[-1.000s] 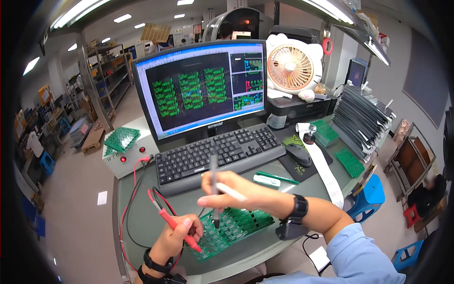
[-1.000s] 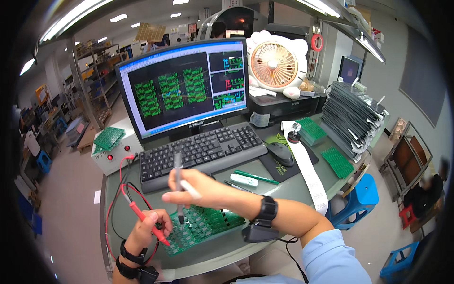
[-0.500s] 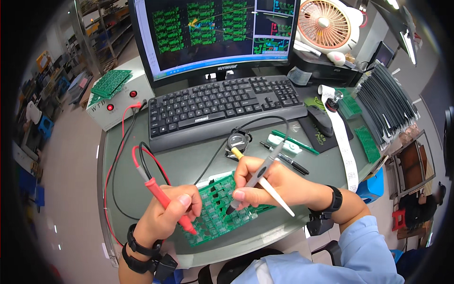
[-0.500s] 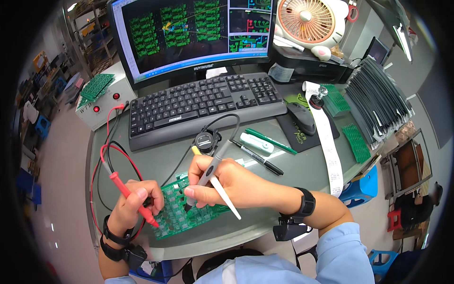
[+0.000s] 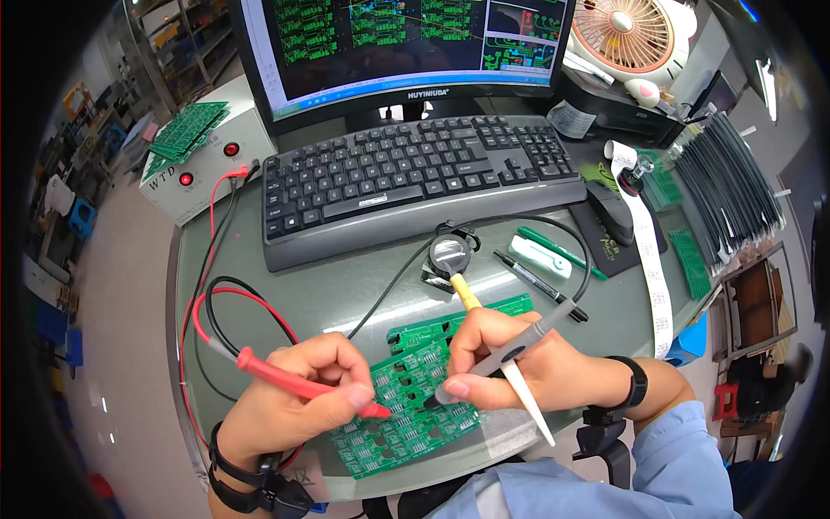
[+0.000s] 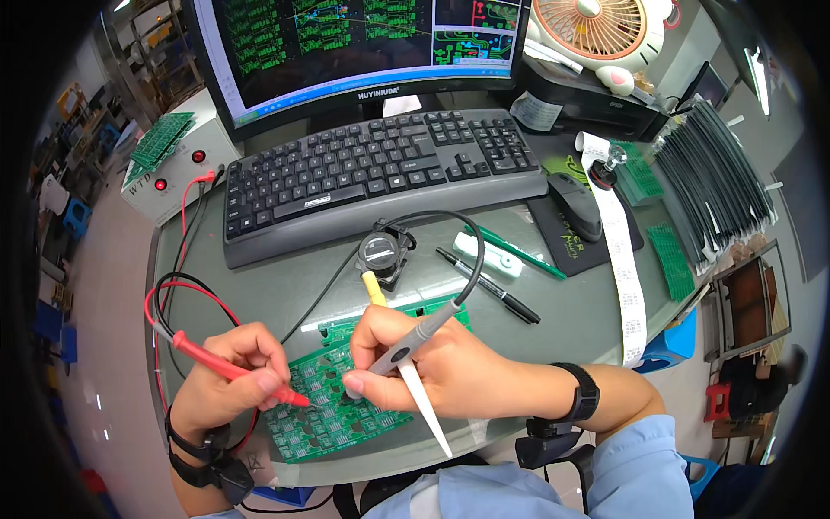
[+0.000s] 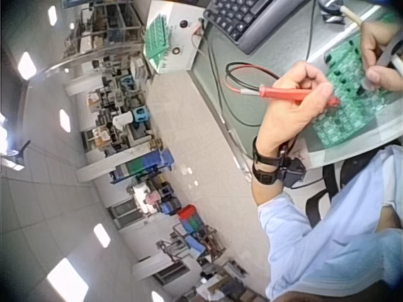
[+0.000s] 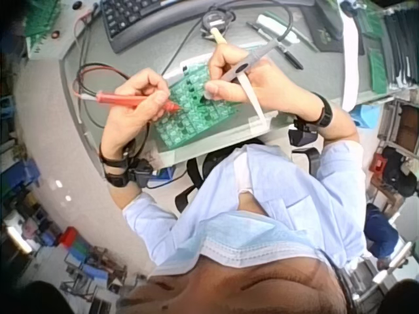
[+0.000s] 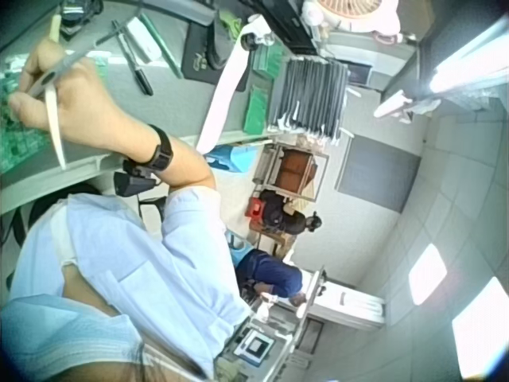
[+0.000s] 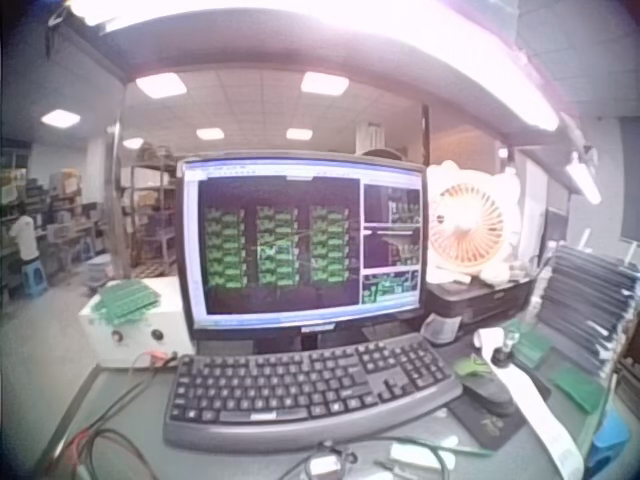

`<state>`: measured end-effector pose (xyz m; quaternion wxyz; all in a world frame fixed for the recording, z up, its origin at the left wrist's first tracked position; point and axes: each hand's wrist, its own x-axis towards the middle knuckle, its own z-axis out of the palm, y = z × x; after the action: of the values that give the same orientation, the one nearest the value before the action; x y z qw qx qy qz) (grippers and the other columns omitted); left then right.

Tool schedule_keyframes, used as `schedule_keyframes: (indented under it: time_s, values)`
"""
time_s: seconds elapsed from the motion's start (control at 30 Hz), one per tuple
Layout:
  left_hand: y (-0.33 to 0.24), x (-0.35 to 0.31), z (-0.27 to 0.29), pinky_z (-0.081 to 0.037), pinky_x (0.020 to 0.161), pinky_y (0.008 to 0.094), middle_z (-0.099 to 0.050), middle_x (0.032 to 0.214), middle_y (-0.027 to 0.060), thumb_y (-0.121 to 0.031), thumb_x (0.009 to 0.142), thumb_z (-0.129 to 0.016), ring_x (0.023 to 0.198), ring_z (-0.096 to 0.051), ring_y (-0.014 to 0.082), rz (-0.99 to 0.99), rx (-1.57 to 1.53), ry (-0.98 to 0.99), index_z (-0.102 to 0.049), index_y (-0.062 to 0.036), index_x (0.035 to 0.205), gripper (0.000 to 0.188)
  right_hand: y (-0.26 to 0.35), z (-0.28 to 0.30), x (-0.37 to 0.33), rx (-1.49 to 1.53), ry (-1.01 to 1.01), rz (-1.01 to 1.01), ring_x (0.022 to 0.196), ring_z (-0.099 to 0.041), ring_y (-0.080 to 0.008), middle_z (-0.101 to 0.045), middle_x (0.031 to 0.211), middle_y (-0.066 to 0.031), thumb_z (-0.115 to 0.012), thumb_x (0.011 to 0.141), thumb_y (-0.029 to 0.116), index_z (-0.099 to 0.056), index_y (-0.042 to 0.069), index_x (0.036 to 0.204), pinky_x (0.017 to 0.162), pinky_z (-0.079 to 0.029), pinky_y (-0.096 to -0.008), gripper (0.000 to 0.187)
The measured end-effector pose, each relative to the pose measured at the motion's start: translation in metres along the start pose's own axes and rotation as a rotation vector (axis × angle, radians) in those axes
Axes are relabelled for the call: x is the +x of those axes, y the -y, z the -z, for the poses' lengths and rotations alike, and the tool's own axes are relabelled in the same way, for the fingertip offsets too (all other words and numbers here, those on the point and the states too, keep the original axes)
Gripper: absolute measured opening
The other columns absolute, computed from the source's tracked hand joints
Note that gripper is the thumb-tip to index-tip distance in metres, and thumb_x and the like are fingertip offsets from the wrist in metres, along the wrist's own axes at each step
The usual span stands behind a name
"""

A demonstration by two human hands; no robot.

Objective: Inspecting and testing a printed circuit board using a multimeter and magnifying glass.

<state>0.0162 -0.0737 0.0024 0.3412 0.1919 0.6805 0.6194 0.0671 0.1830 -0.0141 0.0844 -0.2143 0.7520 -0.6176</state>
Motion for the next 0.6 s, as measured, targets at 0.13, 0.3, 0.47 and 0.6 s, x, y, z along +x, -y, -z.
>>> schedule_keyframes:
  time_s: [0.13, 0.3, 0.47, 0.6]
  values:
    - [0.0042, 0.0018, -0.0003, -0.042, 0.057, 0.0188, -0.061, 0.074, 0.0007, -0.009, 0.086, -0.069, 0.068, -0.056, 0.0024, -0.003, -0.043, -0.007, -0.052, -0.0025, 0.089, 0.018, -0.0013, -0.0004, -0.0003, -0.018, 0.007, 0.022, 0.064, -0.051, -0.0068, -0.055, 0.073, -0.0005, -0.068, 0.089, 0.019, -0.054, 0.004, 0.088, 0.054, -0.04, -0.0239, 0.02]
    - [0.0073, 0.0031, 0.0009, -0.04, 0.056, 0.0178, -0.061, 0.074, -0.0003, -0.009, 0.084, -0.071, 0.067, -0.056, 0.0018, 0.002, 0.015, -0.004, -0.05, -0.003, 0.088, 0.021, -0.0011, -0.0022, 0.0011, -0.032, -0.01, 0.056, 0.061, -0.049, -0.0062, -0.054, 0.071, -0.0002, -0.069, 0.088, 0.018, -0.055, 0.003, 0.087, 0.051, -0.039, -0.0234, 0.02]
    - [0.0061, 0.0043, -0.0019, -0.039, 0.055, 0.0173, -0.061, 0.072, -0.0009, -0.01, 0.084, -0.072, 0.066, -0.055, 0.0012, -0.019, 0.024, -0.022, -0.051, -0.003, 0.088, 0.023, -0.0018, -0.0027, 0.0006, -0.023, -0.01, 0.051, 0.06, -0.05, -0.0063, -0.055, 0.07, -0.0004, -0.069, 0.088, 0.016, -0.055, 0.003, 0.086, 0.05, -0.039, -0.0234, 0.019]
    - [0.0047, 0.0044, -0.0047, -0.038, 0.055, 0.0173, -0.06, 0.072, -0.0011, -0.011, 0.084, -0.072, 0.066, -0.054, 0.0009, -0.01, -0.005, -0.034, -0.051, -0.003, 0.088, 0.023, -0.0009, -0.0026, 0.0, -0.029, -0.014, 0.055, 0.06, -0.05, -0.0065, -0.056, 0.069, -0.0008, -0.069, 0.087, 0.015, -0.055, 0.003, 0.085, 0.051, -0.04, -0.0235, 0.019]
